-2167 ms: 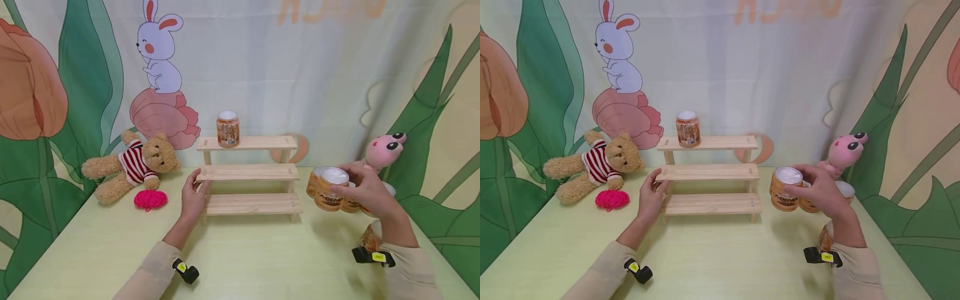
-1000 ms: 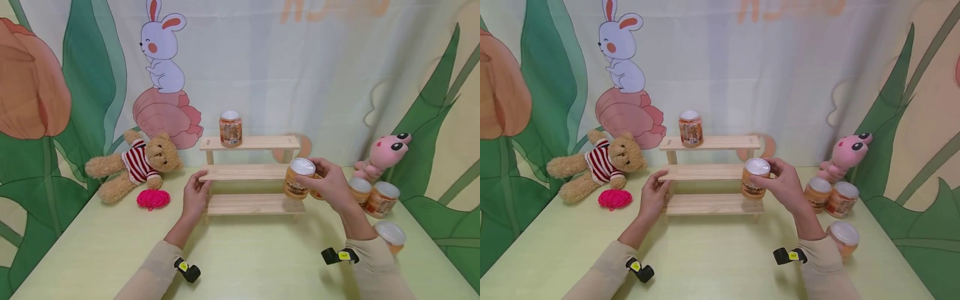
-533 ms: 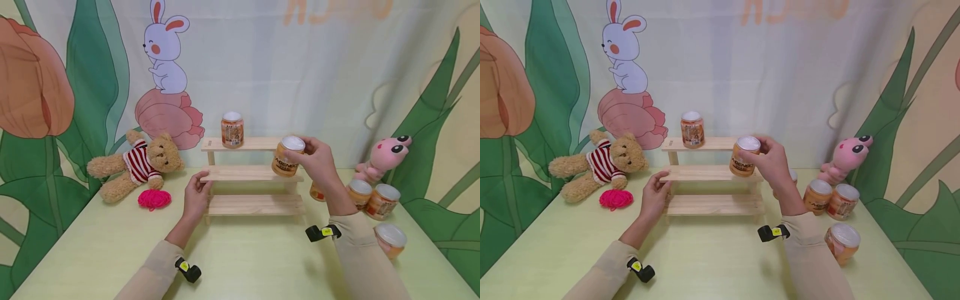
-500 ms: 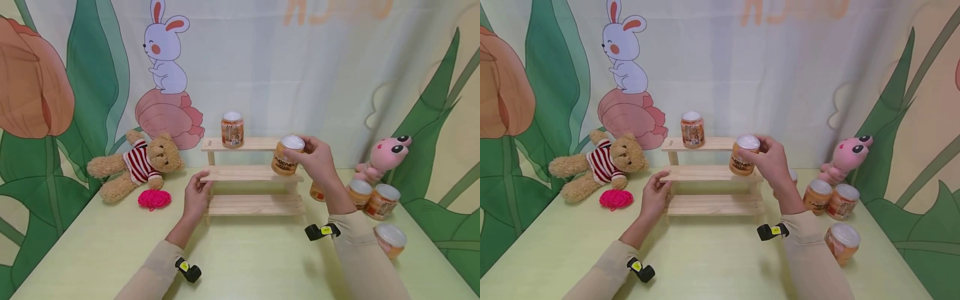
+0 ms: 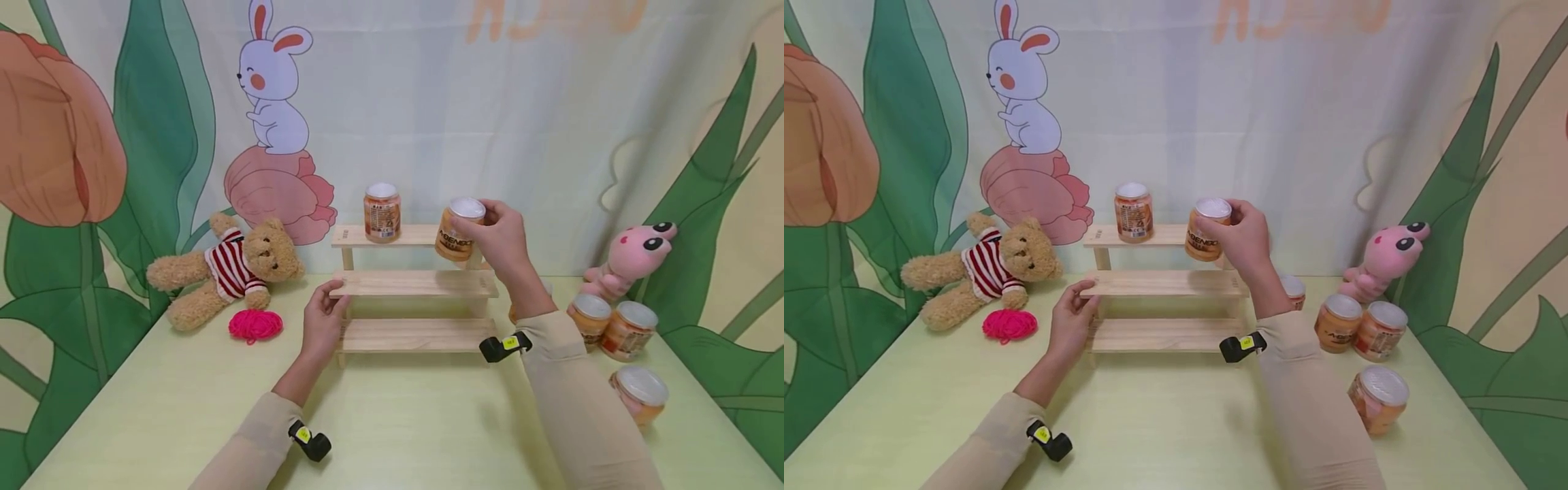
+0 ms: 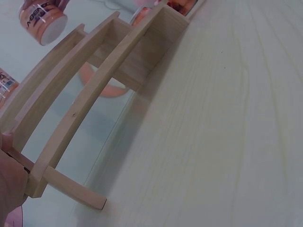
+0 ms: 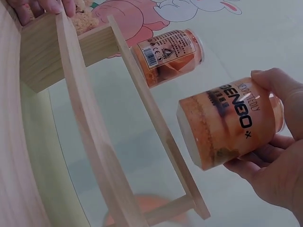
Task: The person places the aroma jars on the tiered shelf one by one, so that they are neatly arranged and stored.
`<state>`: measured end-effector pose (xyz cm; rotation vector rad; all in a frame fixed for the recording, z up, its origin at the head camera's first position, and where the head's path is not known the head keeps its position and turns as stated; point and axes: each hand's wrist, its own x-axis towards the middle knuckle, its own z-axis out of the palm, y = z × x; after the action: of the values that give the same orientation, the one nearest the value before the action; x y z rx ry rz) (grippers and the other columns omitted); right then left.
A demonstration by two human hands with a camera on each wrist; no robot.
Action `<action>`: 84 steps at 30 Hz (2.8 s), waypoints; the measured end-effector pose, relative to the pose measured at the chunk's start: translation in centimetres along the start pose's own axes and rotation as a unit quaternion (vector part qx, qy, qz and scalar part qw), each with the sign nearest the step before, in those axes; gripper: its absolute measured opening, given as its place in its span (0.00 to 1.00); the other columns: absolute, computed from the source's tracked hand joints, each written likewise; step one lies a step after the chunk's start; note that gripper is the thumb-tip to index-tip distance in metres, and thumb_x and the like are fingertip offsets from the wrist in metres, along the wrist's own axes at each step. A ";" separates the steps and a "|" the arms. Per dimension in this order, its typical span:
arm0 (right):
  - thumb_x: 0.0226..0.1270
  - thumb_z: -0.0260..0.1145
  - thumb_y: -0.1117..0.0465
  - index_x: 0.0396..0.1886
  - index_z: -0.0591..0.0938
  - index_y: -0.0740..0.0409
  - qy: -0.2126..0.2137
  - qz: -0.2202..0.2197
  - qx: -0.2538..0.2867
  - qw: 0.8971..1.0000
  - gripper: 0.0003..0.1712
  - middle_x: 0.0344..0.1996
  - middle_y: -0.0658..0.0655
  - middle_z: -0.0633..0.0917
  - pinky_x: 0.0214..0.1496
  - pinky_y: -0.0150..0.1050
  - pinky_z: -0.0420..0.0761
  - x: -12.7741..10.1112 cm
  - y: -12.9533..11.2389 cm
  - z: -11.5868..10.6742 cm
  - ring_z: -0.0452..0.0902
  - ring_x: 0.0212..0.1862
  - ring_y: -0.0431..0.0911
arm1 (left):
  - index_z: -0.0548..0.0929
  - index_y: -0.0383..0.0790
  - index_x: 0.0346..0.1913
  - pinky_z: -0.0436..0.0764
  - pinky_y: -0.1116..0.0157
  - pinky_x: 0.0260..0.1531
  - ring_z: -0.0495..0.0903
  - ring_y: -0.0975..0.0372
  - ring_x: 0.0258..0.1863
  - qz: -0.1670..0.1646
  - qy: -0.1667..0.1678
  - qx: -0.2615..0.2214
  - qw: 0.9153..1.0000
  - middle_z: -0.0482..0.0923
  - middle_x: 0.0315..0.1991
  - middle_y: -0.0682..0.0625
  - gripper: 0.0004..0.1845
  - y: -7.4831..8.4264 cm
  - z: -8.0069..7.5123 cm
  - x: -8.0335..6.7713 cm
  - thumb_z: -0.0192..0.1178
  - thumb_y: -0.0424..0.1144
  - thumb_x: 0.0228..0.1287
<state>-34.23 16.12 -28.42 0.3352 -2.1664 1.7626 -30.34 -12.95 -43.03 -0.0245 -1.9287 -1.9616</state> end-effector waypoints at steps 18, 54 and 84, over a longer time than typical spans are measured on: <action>0.59 0.77 0.51 0.64 0.73 0.66 0.001 0.036 -0.033 0.999 0.39 0.55 0.61 0.79 0.58 0.47 0.77 3.3 0.0 1.5 0.75 0.56 0.51 | 0.77 0.34 0.60 0.77 0.70 0.33 0.76 0.64 0.39 -0.004 0.001 0.009 1.000 0.82 0.46 0.36 0.16 1.1 0.1 -0.5 0.59 0.30 0.72; 0.65 0.71 0.42 0.79 0.51 0.59 -0.054 0.038 -0.089 0.994 0.55 0.67 0.63 0.68 0.62 0.51 0.74 4.2 1.2 2.3 0.68 0.65 0.55 | 0.75 0.32 0.62 0.74 0.72 0.32 0.76 0.60 0.41 -0.013 -0.003 0.011 1.000 0.79 0.46 0.30 0.18 0.2 0.3 0.1 0.58 0.28 0.72; 0.59 0.77 0.48 0.78 0.58 0.56 -0.007 -0.033 -0.019 0.999 0.54 0.70 0.57 0.68 0.71 0.49 0.65 -5.2 1.4 -1.1 0.61 0.72 0.48 | 0.76 0.33 0.62 0.74 0.73 0.30 0.75 0.63 0.39 -0.005 0.006 0.002 1.000 0.81 0.44 0.36 0.18 0.5 0.1 -0.2 0.59 0.30 0.72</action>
<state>-29.85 17.34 -31.54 0.4067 -2.1693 1.6861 -30.04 -12.79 -42.56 -0.0030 -1.9294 -1.9585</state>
